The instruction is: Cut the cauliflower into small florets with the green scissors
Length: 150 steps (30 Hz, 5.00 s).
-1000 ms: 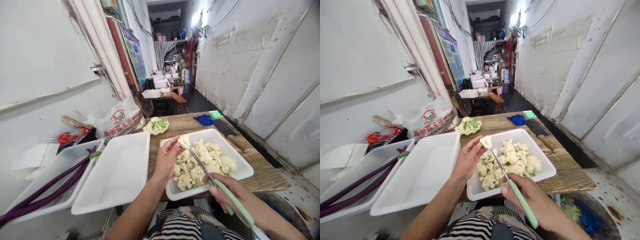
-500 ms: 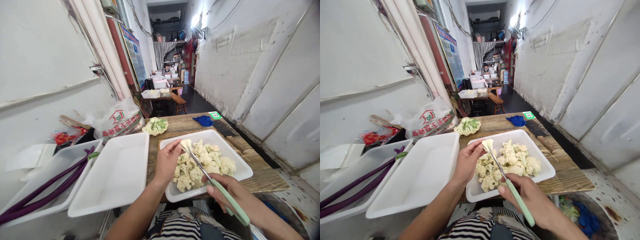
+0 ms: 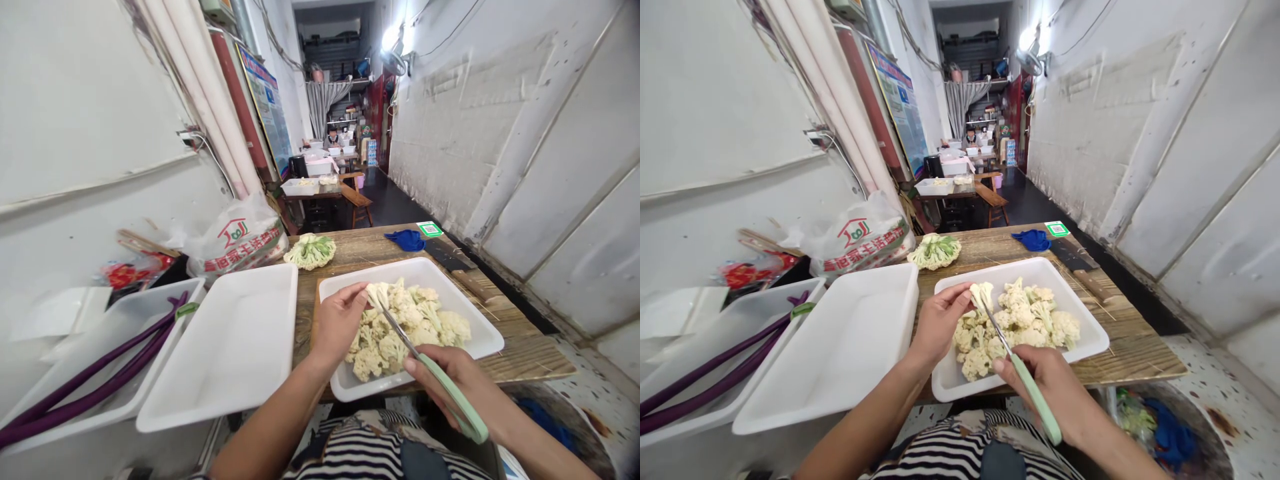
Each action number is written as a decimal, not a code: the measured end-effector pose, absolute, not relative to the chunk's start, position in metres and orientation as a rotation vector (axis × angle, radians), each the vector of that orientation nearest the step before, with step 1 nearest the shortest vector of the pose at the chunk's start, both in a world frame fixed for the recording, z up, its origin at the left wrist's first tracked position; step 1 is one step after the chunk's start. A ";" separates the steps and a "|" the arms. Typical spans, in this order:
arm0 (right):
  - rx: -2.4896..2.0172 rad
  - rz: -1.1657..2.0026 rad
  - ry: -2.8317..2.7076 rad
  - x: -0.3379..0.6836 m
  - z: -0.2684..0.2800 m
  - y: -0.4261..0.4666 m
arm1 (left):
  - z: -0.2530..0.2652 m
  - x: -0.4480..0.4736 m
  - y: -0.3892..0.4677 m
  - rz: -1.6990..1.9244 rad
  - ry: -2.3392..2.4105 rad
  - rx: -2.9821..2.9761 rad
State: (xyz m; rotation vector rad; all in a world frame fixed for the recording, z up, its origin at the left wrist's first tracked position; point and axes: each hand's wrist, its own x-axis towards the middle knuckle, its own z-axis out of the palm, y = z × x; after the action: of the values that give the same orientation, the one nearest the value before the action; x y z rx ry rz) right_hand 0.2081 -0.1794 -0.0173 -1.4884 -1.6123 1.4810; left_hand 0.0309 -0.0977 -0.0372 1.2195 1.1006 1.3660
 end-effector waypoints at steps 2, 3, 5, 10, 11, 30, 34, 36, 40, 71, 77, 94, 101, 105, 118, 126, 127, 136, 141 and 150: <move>-1.500 1.507 -1.553 0.210 -0.023 -0.177 | -0.033 0.028 -0.093 1.356 1.088 1.187; -1.485 1.525 -1.543 0.212 -0.025 -0.177 | -0.030 0.025 -0.088 1.383 1.083 1.150; -1.406 1.591 -1.538 0.219 -0.027 -0.178 | -0.023 0.016 -0.079 1.477 1.057 1.025; -1.138 1.654 -1.315 0.227 -0.014 -0.174 | -0.012 0.010 -0.072 1.507 0.908 0.818; -1.140 1.583 -1.276 0.225 -0.010 -0.170 | -0.012 0.013 -0.075 1.478 0.889 0.826; -1.150 1.112 -1.156 0.187 -0.009 -0.119 | -0.023 0.043 -0.103 1.231 0.964 1.172; -1.183 1.053 -1.190 0.186 -0.015 -0.115 | -0.026 0.043 -0.101 1.258 1.031 1.176; -1.198 1.030 -1.206 0.185 -0.018 -0.114 | -0.029 0.044 -0.100 1.280 1.070 1.182; -1.220 1.009 -1.235 0.183 -0.018 -0.114 | -0.033 0.044 -0.099 1.312 1.115 1.219; -1.292 1.248 -1.082 0.217 -0.032 -0.070 | -0.054 -0.004 -0.049 0.504 1.861 2.286; -1.223 1.244 -0.995 0.242 -0.021 -0.096 | -0.049 0.010 -0.050 0.327 1.611 2.433; -0.905 1.631 -1.135 0.250 -0.025 -0.163 | -0.037 0.015 -0.032 0.875 1.359 1.782; -0.700 1.876 -1.094 0.240 -0.033 -0.194 | -0.017 0.021 -0.056 1.213 0.937 0.860; -1.086 1.807 -1.310 0.234 -0.020 -0.201 | -0.013 0.028 -0.071 1.345 0.882 0.820; -1.136 1.810 -1.435 0.216 -0.007 -0.192 | -0.015 0.029 -0.084 1.390 0.791 0.487; -1.273 1.673 -1.509 0.206 -0.001 -0.187 | -0.018 0.030 -0.084 1.398 0.759 0.531; -1.283 1.664 -1.513 0.205 -0.001 -0.186 | -0.019 0.030 -0.085 1.419 0.759 0.553; -1.283 1.640 -1.477 0.205 -0.012 -0.186 | -0.019 0.035 -0.091 1.503 0.805 0.702; -1.258 1.644 -1.481 0.200 -0.010 -0.188 | -0.021 0.035 -0.093 1.517 0.824 0.750; -1.300 1.618 -1.412 0.193 -0.015 -0.182 | -0.029 0.033 -0.091 1.481 0.864 0.791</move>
State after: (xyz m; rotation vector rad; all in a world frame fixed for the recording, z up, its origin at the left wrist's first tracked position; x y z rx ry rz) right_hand 0.1928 -0.1820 -0.0152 -1.3002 -1.4116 1.6179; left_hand 0.0332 -0.0912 -0.0287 0.7909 0.8637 1.4810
